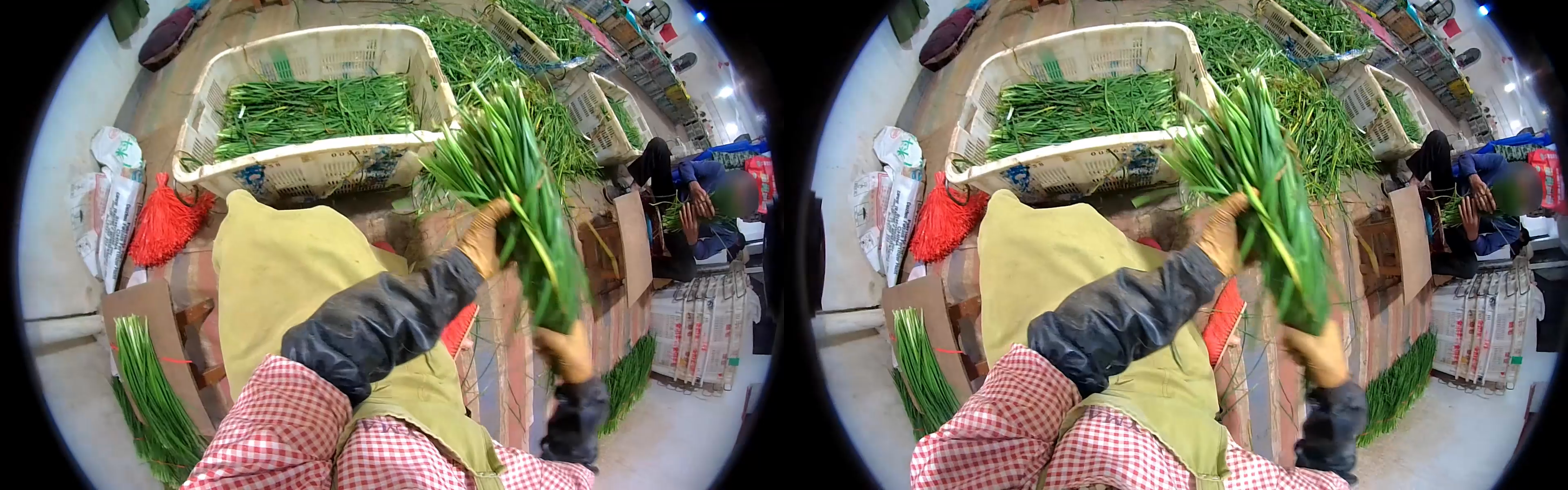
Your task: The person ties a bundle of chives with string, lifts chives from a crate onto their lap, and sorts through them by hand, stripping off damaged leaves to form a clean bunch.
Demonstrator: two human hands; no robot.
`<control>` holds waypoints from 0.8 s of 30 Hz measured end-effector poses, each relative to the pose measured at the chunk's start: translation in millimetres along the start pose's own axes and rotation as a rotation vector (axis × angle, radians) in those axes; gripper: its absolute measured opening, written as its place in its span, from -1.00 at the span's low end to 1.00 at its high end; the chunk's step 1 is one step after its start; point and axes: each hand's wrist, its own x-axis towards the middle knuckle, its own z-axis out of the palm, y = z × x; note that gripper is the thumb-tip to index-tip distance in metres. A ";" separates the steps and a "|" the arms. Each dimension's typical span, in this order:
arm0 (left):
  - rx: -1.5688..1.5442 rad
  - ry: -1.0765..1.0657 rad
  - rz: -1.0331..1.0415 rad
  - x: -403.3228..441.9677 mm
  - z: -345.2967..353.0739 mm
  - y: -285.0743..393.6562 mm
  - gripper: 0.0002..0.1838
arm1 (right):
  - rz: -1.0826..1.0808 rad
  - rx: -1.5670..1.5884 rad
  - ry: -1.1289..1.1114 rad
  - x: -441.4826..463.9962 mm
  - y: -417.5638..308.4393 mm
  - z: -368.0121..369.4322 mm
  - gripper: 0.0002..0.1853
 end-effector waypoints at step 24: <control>1.830 0.087 -0.545 -55.7 -64.3 88.0 -0.30 | -0.013 -1.577 0.250 247.7 58.8 -42.1 -0.79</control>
